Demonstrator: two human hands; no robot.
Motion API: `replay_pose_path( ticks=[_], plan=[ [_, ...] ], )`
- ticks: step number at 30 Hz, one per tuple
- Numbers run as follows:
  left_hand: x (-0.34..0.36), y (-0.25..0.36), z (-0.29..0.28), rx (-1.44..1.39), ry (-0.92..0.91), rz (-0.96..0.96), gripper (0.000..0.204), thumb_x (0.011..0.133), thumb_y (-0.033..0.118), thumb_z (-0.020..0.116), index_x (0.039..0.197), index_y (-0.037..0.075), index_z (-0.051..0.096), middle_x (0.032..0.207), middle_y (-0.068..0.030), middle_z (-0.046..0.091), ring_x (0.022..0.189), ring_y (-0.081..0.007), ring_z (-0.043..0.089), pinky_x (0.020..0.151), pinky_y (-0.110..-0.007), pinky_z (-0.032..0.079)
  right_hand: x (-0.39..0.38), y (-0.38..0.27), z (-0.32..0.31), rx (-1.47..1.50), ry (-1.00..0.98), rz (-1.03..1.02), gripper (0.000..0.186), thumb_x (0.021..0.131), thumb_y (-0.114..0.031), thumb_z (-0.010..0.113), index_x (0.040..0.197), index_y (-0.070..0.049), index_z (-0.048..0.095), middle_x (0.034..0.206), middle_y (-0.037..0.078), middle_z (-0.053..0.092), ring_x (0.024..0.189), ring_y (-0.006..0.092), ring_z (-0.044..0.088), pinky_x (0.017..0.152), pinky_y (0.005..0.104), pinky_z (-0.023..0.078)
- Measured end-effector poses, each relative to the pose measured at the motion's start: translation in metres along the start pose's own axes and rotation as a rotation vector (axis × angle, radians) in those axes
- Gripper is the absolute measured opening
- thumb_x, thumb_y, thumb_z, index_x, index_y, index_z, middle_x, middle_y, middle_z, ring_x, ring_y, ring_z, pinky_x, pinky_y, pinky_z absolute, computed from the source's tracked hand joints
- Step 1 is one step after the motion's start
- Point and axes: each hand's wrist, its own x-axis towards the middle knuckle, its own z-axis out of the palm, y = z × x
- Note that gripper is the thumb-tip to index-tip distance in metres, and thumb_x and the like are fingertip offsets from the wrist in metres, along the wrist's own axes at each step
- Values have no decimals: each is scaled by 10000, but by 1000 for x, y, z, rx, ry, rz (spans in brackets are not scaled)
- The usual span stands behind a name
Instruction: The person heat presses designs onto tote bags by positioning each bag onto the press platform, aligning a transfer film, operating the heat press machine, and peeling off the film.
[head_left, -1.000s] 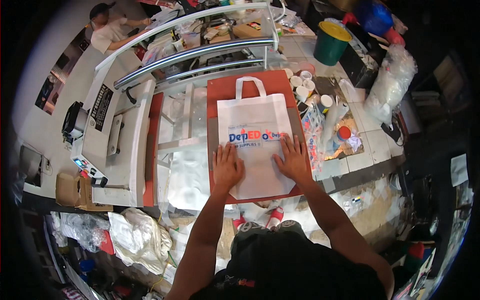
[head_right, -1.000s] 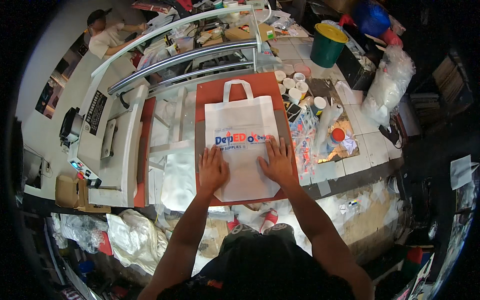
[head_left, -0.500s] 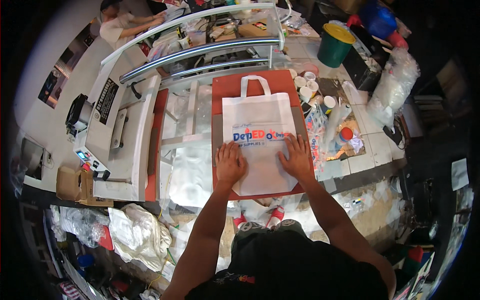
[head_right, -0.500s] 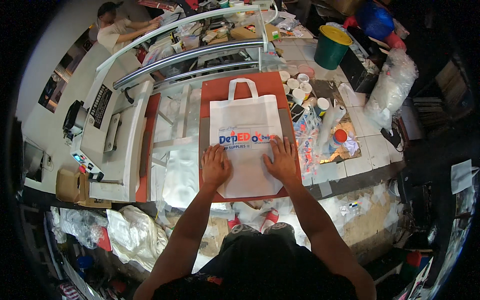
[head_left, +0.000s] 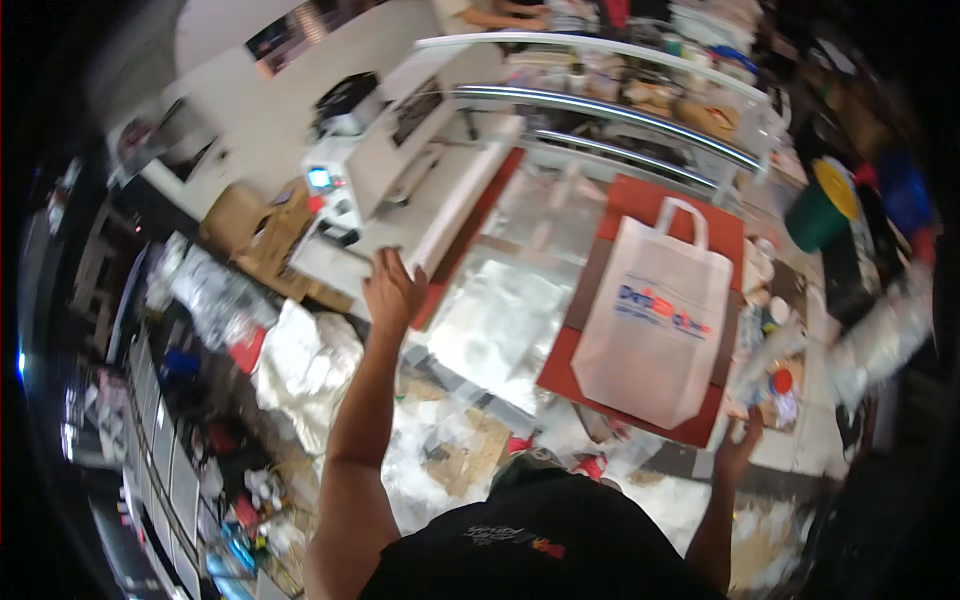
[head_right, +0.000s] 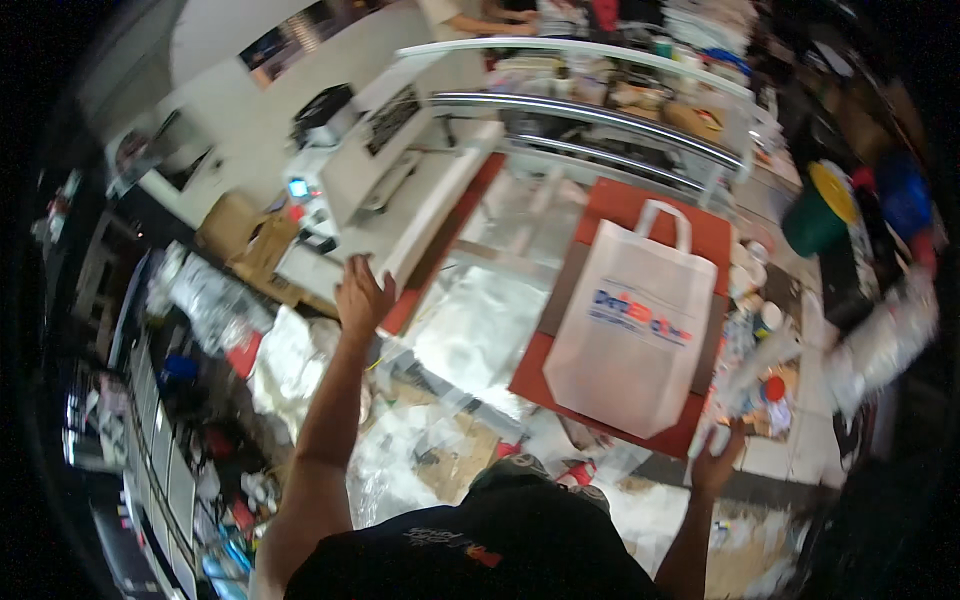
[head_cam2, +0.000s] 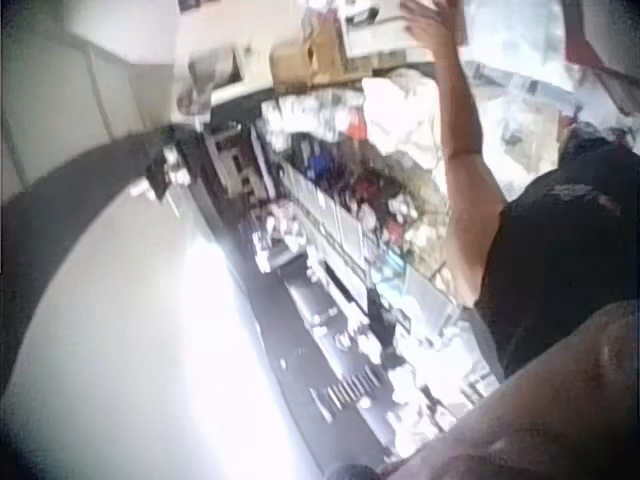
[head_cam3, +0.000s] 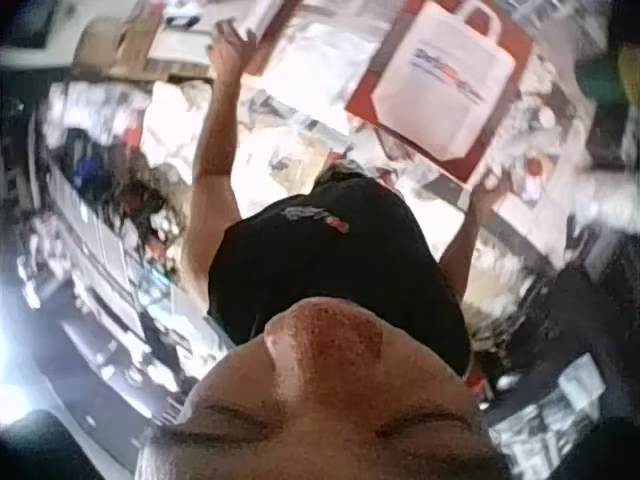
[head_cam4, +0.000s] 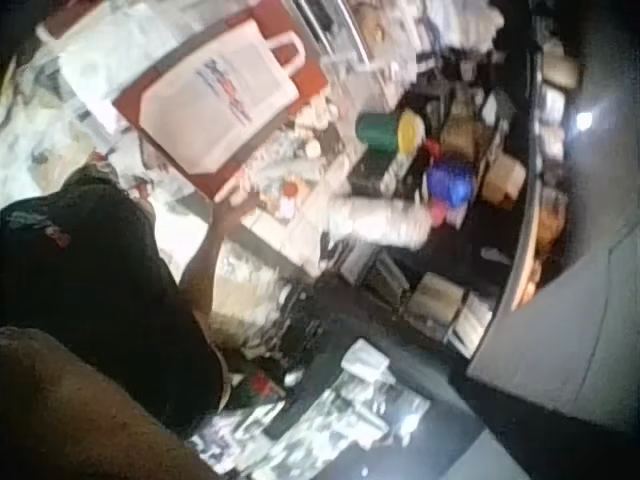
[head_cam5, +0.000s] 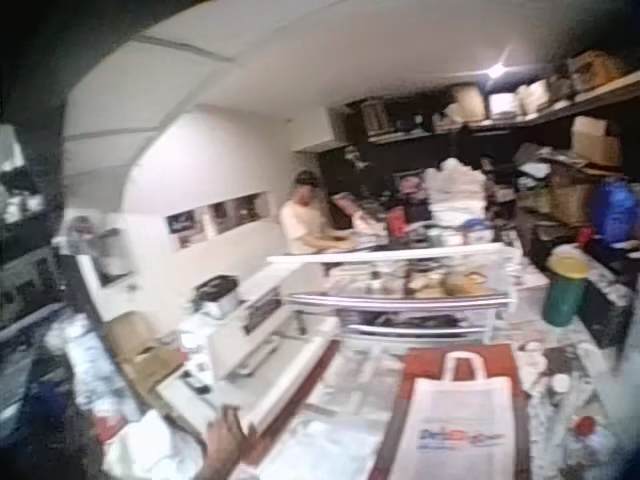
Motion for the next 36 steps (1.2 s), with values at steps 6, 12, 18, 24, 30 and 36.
replay_pose_path(
  ticks=[6,12,18,24,30,36],
  plan=[
    [73,-115,0,327,-304,-150,617,811,228,624,1353,8,426,1393,-208,471,1115,-371,605,890,-502,505,-64,71,-61,-238,-56,71,374,931,-195,622,1194,62,551,1201,250,555,1147,426,528,973,495,437],
    [101,-89,30,289,-707,-410,696,829,243,622,1419,11,334,1413,-189,455,1237,-332,564,972,-425,504,-73,89,-93,-206,-31,10,353,915,-170,619,1170,67,561,1169,257,562,1099,438,544,956,490,446],
    [62,-39,11,185,-650,-283,616,834,249,622,1361,14,404,1374,-161,484,1148,-324,628,927,-440,528,-23,25,-73,3,-108,-119,184,902,-86,657,1042,17,597,1077,184,606,1028,349,586,940,427,452],
    [6,26,-39,-63,-494,-4,434,867,243,596,1234,39,487,1215,-196,589,1004,-377,651,854,-473,534,18,-130,24,130,-313,-504,250,875,-143,659,1090,-23,618,1120,207,609,1047,382,584,916,456,466],
    [-78,27,-101,-519,-231,193,111,867,152,611,855,54,663,834,-186,660,732,-386,649,665,-476,526,-6,-316,80,495,-366,-794,243,851,-129,663,1062,-20,612,1075,157,622,1016,356,578,915,430,471],
    [-209,-144,-65,-410,-453,22,152,853,171,614,805,31,650,798,-209,663,719,-406,652,651,-471,526,-33,-414,121,51,-203,-877,392,868,-286,631,1093,34,602,1119,219,606,1091,364,558,947,456,457]
  ],
)
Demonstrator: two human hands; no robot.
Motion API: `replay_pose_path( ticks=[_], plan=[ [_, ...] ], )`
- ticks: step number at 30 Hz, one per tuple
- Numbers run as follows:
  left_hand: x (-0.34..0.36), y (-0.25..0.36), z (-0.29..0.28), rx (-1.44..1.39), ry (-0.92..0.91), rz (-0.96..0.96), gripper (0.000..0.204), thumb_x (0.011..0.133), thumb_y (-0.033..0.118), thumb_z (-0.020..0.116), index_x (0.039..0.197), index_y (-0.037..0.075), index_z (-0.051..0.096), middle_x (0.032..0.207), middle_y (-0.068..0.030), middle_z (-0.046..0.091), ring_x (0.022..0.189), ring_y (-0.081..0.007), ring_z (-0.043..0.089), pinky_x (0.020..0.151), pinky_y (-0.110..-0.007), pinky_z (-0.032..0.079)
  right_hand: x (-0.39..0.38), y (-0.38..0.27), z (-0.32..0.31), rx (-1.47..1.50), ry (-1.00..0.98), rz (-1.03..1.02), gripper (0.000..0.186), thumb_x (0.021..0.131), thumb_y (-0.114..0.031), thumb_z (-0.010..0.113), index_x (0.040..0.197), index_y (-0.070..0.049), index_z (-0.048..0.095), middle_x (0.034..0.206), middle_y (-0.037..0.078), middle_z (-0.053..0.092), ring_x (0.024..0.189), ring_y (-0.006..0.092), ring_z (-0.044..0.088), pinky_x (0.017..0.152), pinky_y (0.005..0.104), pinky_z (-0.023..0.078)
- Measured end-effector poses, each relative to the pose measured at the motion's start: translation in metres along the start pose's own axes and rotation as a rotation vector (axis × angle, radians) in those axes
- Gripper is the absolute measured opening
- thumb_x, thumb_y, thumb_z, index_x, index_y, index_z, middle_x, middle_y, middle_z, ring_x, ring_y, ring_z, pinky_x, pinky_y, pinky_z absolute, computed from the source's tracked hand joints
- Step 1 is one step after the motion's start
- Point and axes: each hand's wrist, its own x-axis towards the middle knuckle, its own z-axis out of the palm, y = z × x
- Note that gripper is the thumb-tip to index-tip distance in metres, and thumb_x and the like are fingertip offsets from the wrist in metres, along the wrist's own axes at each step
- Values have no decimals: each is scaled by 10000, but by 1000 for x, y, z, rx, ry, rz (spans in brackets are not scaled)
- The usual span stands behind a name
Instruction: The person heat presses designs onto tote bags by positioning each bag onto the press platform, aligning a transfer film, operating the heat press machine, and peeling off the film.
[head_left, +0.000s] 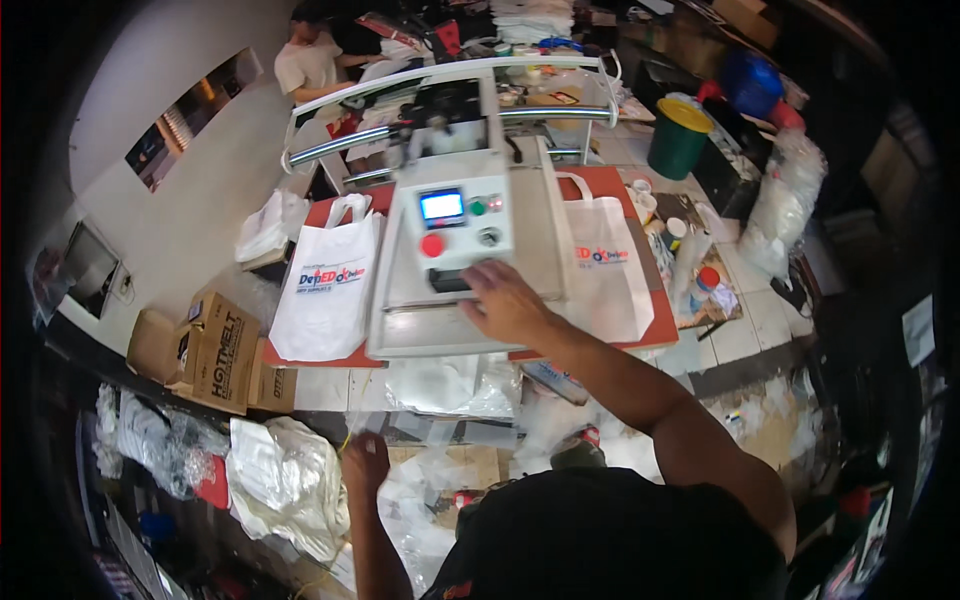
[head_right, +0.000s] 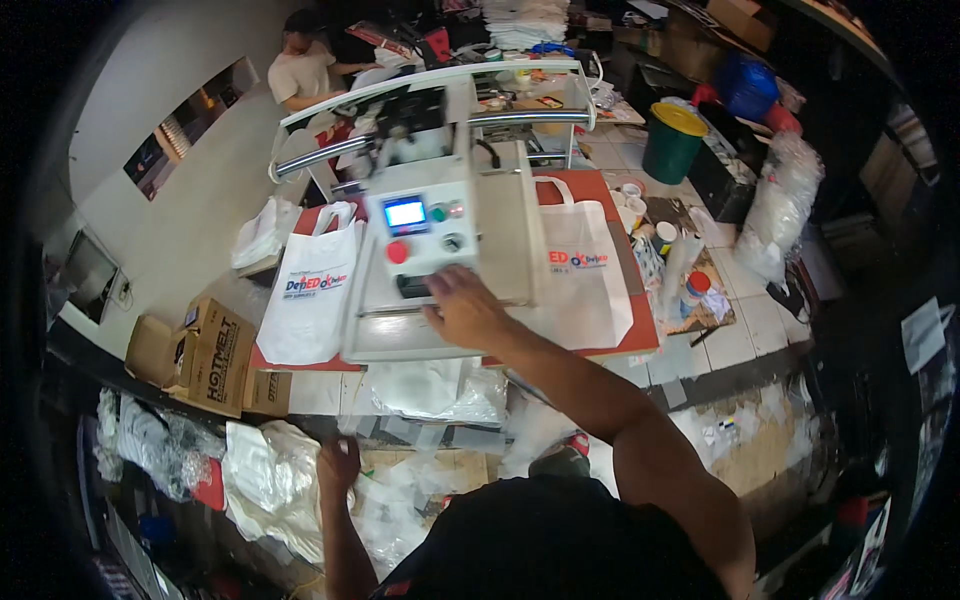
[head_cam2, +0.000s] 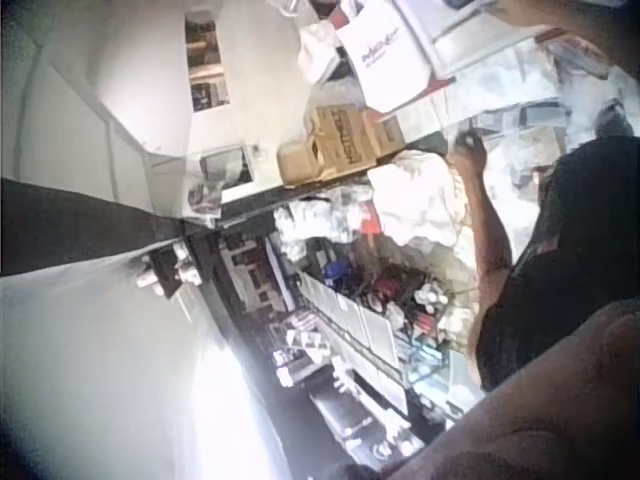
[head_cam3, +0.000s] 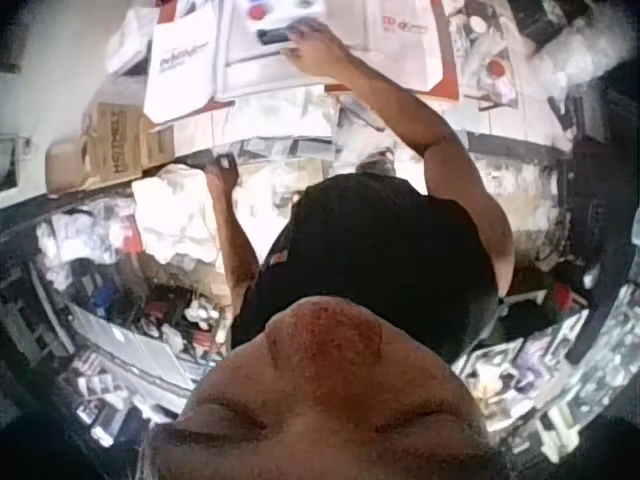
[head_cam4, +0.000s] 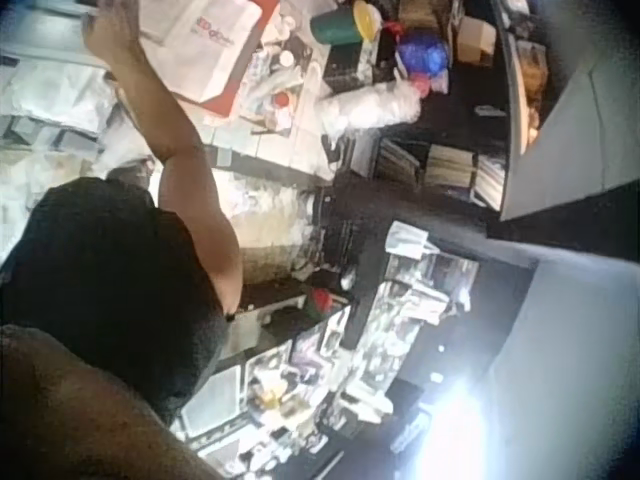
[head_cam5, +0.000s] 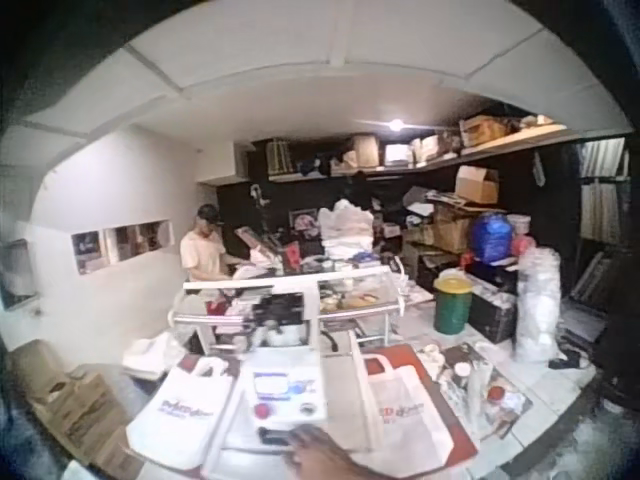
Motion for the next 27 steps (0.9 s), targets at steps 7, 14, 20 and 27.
replay_pose_path(
  ticks=[7,14,20,27],
  plan=[
    [-212,-228,3,-54,-264,-261,273,854,272,595,791,13,652,809,-240,677,786,-431,664,709,-509,529,-8,19,18,-437,-77,442,272,861,-324,610,837,-56,641,808,149,664,800,328,655,696,498,457],
    [-249,-311,-13,-40,-373,-505,277,822,276,613,817,4,663,796,-184,710,784,-359,700,738,-450,558,-53,72,-14,-733,10,473,226,872,-278,629,861,-56,591,736,157,658,673,380,651,619,497,503],
    [-190,-335,-5,-146,-324,-494,327,821,299,597,717,-9,628,743,-241,660,751,-436,655,686,-516,531,-49,50,-31,-759,281,146,226,834,-168,677,943,4,581,869,202,627,827,395,619,760,488,482],
    [-148,-392,13,11,-443,-387,343,849,313,574,665,25,606,729,-215,656,723,-412,650,687,-514,526,38,-41,87,-133,362,473,223,803,-58,677,1010,-31,599,1024,177,634,988,380,578,874,461,468]
  ],
)
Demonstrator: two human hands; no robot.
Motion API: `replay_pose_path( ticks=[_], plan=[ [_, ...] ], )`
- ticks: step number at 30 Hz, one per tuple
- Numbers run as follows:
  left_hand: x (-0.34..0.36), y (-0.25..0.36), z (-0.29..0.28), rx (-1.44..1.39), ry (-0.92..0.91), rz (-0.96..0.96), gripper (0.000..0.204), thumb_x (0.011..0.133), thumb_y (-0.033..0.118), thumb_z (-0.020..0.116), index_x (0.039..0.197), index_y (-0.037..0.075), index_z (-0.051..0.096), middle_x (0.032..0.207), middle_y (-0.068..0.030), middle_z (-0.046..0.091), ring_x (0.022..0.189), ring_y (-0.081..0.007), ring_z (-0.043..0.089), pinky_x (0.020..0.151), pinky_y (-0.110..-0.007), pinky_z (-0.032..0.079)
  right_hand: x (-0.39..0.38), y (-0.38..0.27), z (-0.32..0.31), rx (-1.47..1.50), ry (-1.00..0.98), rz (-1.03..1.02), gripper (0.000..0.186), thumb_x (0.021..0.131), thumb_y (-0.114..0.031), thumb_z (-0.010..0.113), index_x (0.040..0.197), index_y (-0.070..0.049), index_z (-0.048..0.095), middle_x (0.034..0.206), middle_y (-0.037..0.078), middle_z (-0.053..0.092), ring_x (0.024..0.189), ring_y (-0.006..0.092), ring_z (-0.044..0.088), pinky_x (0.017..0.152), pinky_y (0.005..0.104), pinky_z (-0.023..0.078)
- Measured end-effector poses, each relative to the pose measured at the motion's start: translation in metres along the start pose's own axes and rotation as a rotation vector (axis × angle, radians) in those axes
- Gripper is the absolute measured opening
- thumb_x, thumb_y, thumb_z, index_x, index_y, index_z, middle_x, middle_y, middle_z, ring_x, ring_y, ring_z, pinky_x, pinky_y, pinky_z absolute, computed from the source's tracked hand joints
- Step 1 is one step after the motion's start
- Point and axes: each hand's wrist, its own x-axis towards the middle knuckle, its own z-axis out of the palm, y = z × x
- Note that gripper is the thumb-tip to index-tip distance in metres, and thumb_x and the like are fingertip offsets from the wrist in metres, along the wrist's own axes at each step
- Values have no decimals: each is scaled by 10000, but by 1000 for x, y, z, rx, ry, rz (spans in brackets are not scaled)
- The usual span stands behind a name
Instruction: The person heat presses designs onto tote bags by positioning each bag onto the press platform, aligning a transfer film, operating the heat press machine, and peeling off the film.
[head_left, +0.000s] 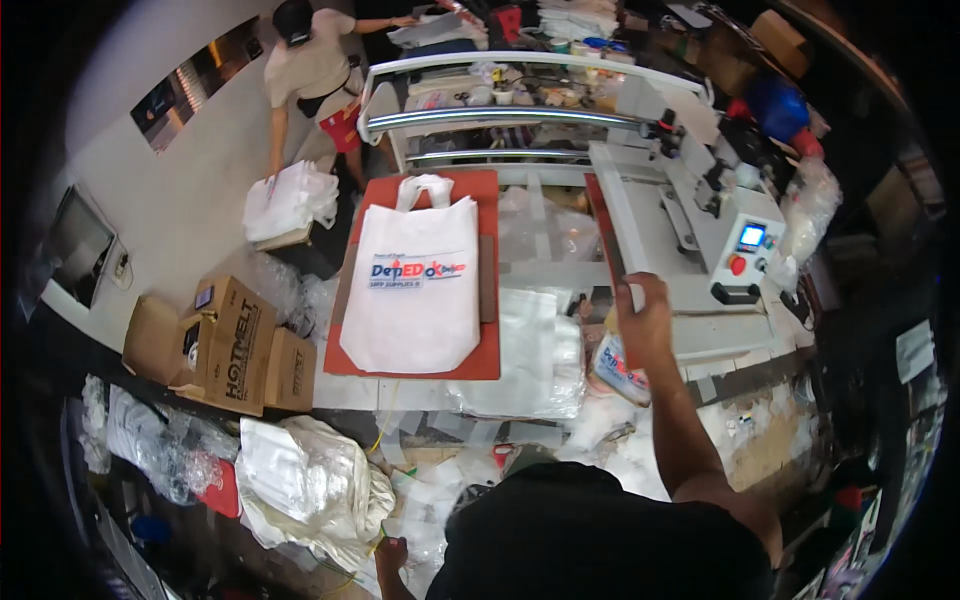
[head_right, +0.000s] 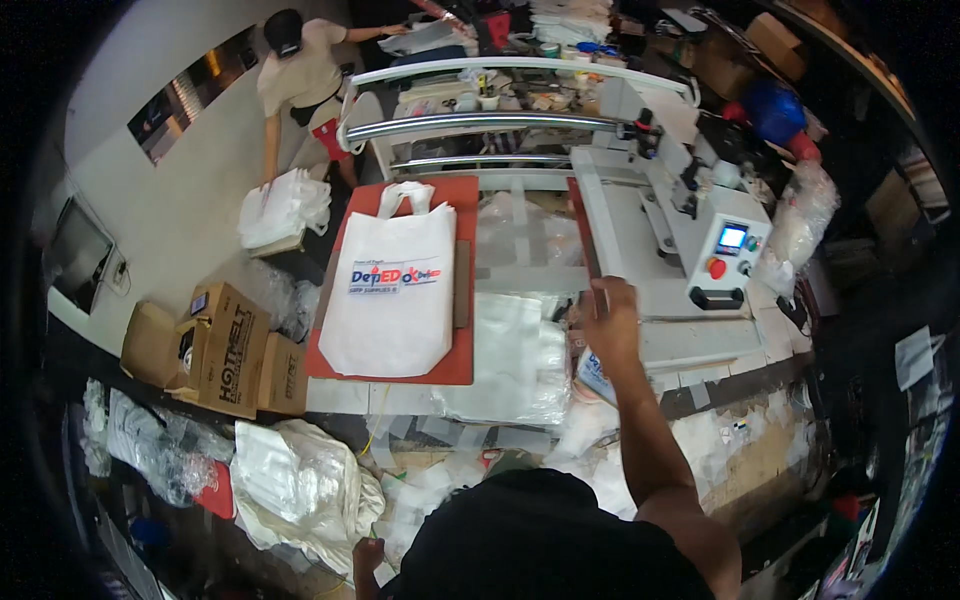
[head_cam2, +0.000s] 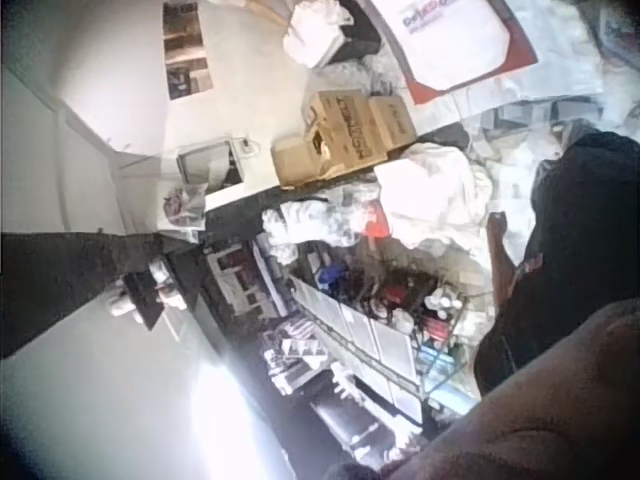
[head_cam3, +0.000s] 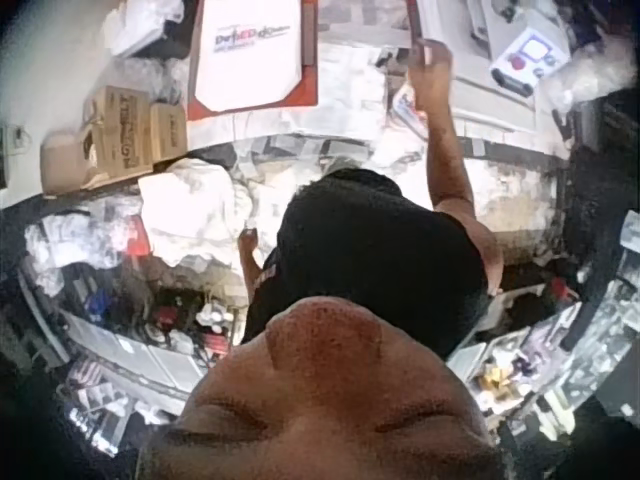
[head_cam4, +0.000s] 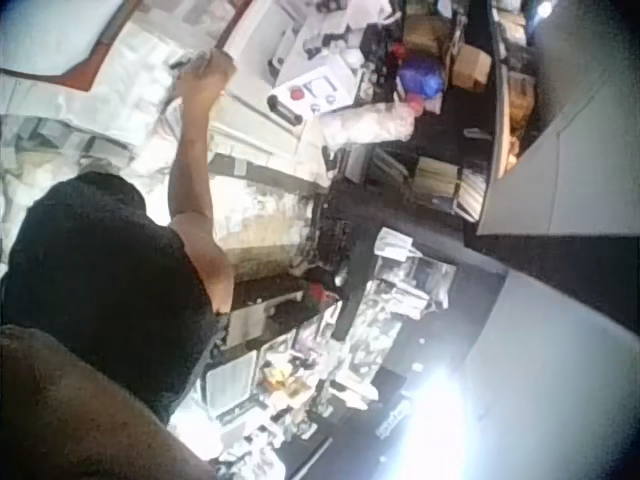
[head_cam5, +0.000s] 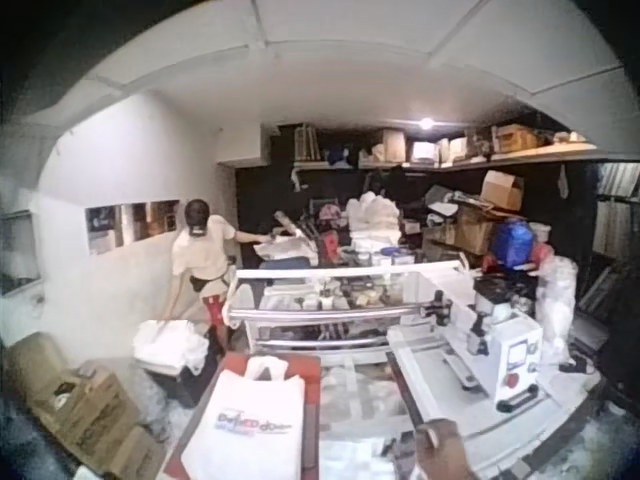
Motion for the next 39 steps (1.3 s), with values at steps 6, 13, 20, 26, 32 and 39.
replay_pose_path(
  ticks=[6,13,20,26,32,39],
  plan=[
    [33,-12,-13,-79,-75,-186,312,882,314,547,782,41,658,815,-220,667,821,-405,650,750,-498,521,23,-74,182,219,-310,-57,327,814,-177,704,1067,18,634,1064,229,644,1051,387,583,938,447,462],
    [52,-71,-31,48,-291,-122,290,891,330,561,813,71,667,846,-201,672,856,-388,650,776,-476,515,52,-83,342,-108,-492,-65,365,795,-157,671,1098,43,634,1089,248,640,1041,400,603,936,450,477],
    [91,-152,-84,1,-515,-398,388,839,408,592,906,51,728,984,-182,709,1006,-351,665,912,-432,509,55,-58,384,-340,-531,376,208,739,-103,632,920,-4,661,1027,225,665,975,384,641,887,428,507],
    [175,-199,-122,70,-306,-359,309,832,341,573,844,56,690,974,-171,700,922,-395,655,808,-459,532,44,-62,377,-175,-362,395,169,750,-82,601,882,7,660,932,243,679,926,392,672,838,441,542],
    [222,-202,-138,-78,-238,-233,253,852,298,608,900,60,677,905,-179,716,886,-333,699,821,-433,551,60,-91,368,-364,-466,510,185,771,-110,583,891,-27,697,926,220,691,885,384,682,825,443,548],
    [234,-181,-116,39,-349,72,230,857,221,523,735,59,632,775,-162,656,786,-373,645,707,-452,527,-8,-213,353,-52,-717,131,190,741,-112,674,891,2,647,963,197,625,934,377,606,805,487,516]
  ],
)
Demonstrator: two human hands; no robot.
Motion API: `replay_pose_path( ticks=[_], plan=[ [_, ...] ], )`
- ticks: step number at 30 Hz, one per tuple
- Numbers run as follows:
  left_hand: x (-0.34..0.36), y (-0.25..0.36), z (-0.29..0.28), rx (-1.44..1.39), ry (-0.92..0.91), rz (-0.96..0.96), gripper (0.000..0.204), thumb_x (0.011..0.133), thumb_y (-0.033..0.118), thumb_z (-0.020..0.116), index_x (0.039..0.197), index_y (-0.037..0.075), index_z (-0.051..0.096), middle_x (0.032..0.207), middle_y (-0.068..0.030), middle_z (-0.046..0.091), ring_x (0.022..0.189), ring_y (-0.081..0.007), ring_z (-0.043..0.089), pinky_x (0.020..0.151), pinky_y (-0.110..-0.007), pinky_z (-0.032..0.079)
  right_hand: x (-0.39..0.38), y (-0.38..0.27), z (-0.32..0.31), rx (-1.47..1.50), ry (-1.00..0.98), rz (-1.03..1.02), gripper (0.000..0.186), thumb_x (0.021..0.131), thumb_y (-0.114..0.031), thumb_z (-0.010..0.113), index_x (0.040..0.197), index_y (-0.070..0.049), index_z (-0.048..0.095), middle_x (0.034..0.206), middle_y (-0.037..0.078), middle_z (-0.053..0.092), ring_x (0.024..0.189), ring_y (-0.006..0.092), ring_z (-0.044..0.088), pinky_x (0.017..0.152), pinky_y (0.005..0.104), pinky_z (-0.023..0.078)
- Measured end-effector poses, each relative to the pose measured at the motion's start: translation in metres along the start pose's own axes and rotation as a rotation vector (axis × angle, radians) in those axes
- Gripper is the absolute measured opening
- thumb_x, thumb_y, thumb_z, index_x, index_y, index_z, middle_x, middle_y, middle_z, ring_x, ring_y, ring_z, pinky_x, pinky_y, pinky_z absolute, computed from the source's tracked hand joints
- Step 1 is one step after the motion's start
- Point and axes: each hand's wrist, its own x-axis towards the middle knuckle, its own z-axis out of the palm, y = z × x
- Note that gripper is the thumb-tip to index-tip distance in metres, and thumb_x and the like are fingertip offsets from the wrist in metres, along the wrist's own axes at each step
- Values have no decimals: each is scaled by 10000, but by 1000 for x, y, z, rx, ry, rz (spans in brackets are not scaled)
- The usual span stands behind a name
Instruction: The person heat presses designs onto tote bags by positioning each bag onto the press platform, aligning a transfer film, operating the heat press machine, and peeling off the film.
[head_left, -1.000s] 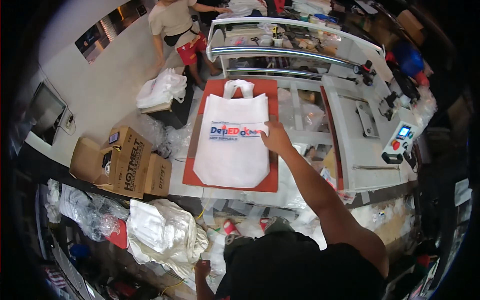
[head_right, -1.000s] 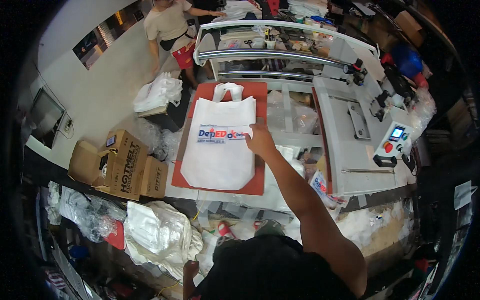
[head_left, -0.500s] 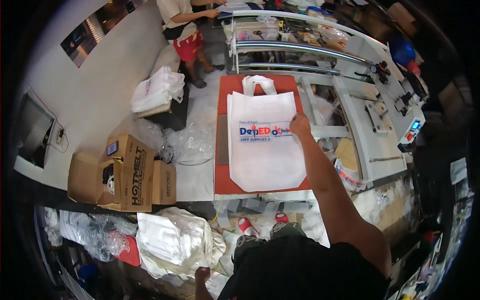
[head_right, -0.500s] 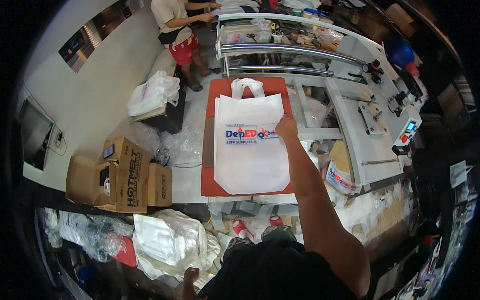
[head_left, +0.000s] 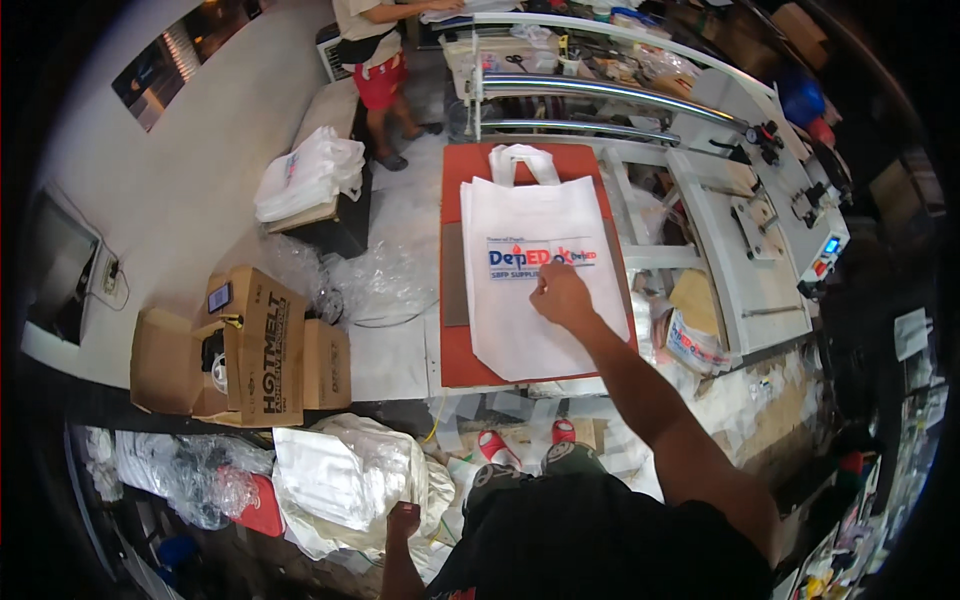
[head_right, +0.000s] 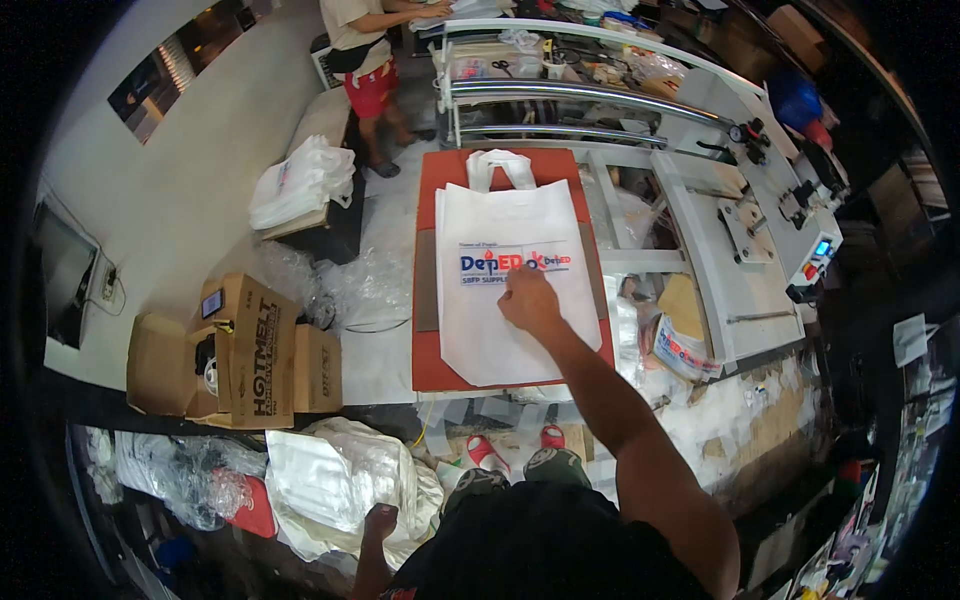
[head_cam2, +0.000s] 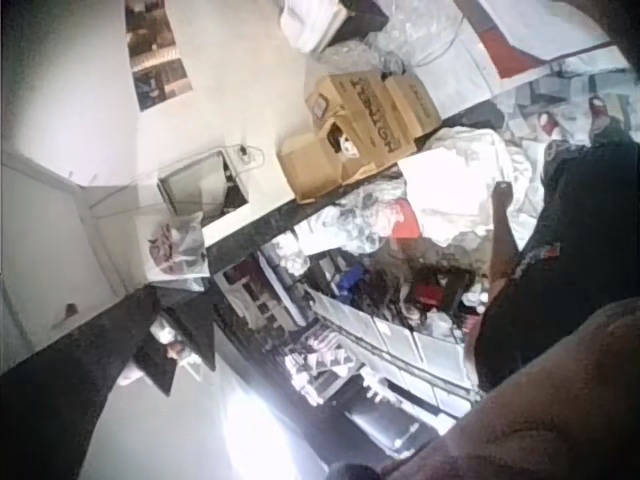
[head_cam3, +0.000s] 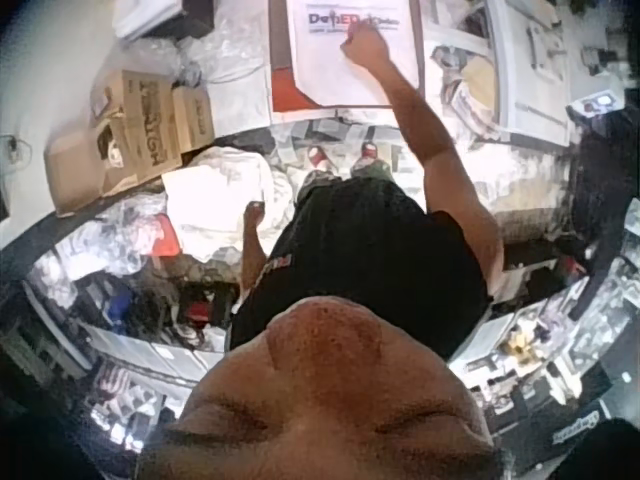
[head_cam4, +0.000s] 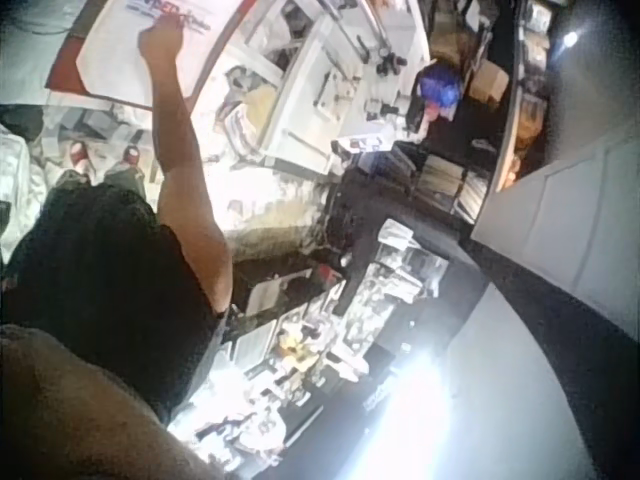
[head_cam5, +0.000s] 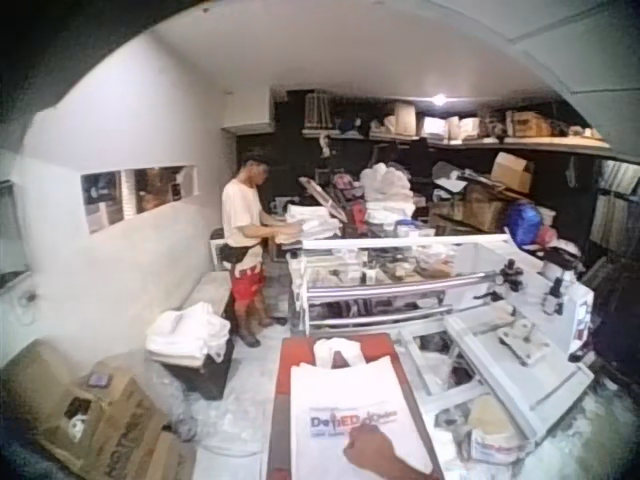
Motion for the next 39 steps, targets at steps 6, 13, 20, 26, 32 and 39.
replay_pose_path(
  ticks=[6,13,20,26,32,39],
  plan=[
    [25,25,-8,-111,17,109,283,840,312,637,922,45,680,921,-170,718,915,-338,694,836,-424,545,28,80,-20,-96,477,134,266,775,-154,700,979,13,661,1034,224,633,998,375,601,921,450,471],
    [0,22,-28,-125,42,-140,345,849,344,615,964,22,666,956,-174,716,948,-349,685,863,-433,537,74,119,-28,-164,258,288,131,773,-151,663,817,-29,681,933,227,683,889,375,673,821,447,533],
    [-24,14,-15,-57,-108,-288,336,846,346,620,973,39,672,984,-167,719,977,-321,687,887,-413,533,3,2,-3,-125,10,108,235,787,-121,560,966,18,622,995,233,647,937,394,636,818,487,526],
    [22,58,-24,-189,162,197,216,891,252,548,865,88,686,899,-166,679,876,-367,653,798,-438,528,-174,-66,33,314,-596,-559,120,739,-152,615,778,-56,555,844,144,563,836,351,561,757,443,476],
    [76,187,-128,-320,464,357,218,905,234,628,905,17,636,857,-225,684,816,-420,675,689,-466,538,-280,59,-31,-408,-1067,267,257,734,-197,710,944,-48,704,968,164,715,916,340,690,783,426,560],
    [109,358,-199,-485,453,563,263,934,209,612,1065,-19,617,890,-184,698,801,-287,703,708,-383,552,-238,111,-79,111,-29,462,363,854,-335,719,911,19,663,850,162,712,840,284,709,731,390,560]
  ],
)
